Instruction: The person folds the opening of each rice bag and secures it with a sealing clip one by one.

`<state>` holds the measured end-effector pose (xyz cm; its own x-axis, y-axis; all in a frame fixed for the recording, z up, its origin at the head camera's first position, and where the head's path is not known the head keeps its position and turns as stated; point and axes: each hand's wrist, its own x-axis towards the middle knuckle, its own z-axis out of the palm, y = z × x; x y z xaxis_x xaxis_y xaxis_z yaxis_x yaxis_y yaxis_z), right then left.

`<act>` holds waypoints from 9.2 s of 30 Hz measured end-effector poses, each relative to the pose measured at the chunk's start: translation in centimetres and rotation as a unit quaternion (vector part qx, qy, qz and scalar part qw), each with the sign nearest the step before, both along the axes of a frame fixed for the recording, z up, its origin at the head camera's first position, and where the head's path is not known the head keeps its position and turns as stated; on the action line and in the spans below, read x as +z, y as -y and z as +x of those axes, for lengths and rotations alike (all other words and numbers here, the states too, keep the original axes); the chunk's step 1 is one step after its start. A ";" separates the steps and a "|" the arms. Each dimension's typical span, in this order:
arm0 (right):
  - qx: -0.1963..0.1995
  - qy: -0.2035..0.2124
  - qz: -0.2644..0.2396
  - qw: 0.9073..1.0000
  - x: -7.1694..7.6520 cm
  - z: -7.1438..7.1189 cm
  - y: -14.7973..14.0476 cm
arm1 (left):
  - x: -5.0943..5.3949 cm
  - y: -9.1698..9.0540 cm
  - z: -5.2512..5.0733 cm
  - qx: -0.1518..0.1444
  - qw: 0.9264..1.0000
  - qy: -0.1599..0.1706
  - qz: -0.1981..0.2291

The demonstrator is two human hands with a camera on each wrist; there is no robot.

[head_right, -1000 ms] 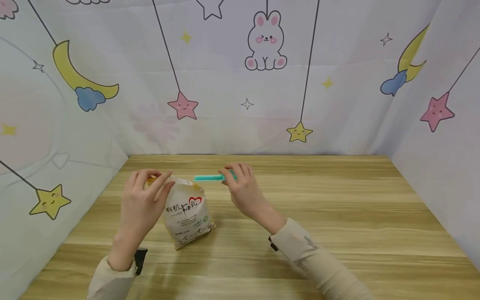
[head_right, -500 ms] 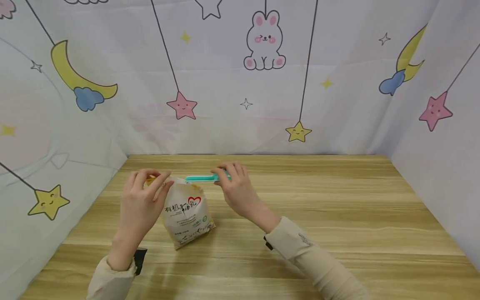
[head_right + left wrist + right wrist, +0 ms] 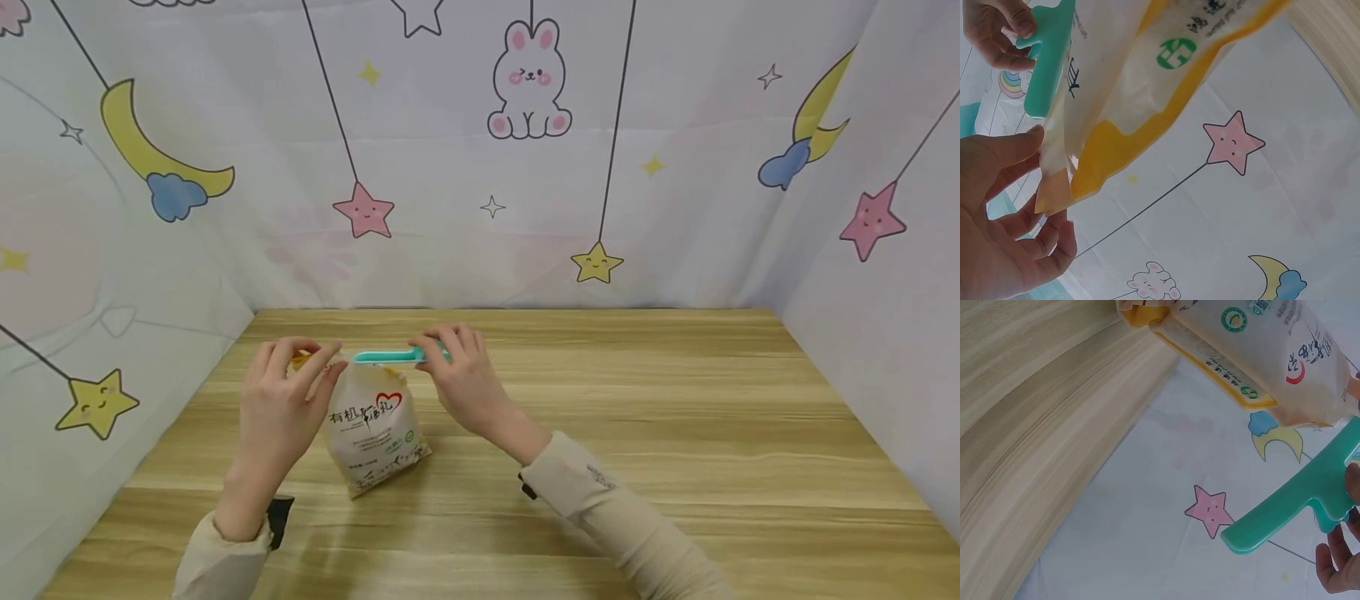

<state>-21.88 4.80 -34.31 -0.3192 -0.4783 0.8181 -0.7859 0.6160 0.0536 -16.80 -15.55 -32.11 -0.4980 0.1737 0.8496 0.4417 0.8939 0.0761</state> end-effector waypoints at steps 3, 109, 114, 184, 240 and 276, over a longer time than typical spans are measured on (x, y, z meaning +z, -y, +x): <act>0.000 0.002 -0.002 1.000 0.1 0.0 0.2 | 0.0 0.0 0.0 0.001 1.000 0.001 -0.001; 0.146 0.387 -0.074 0.907 2.3 -3.2 1.3 | 0.4 0.7 0.1 -0.002 0.999 0.000 0.044; 0.143 0.385 -0.072 0.909 2.5 -3.1 1.5 | 0.5 0.9 0.1 -0.007 0.998 -0.004 0.060; 0.160 0.359 -0.079 0.916 3.1 -2.3 3.2 | 0.8 1.4 -0.2 -0.001 0.992 0.048 0.113; 0.154 0.373 -0.088 0.911 1.1 -2.2 2.3 | 0.7 1.8 0.1 -0.030 0.991 0.063 0.117; 0.122 0.433 -0.077 0.890 -0.5 -2.2 1.3 | 2.1 0.7 -0.7 -0.043 0.997 0.058 -0.016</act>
<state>-24.11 3.51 -34.80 -0.7645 -0.5226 0.3775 -0.6020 0.3692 -0.7080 -17.45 -16.28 -30.06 -0.5749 0.2467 0.7802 0.5075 0.8554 0.1035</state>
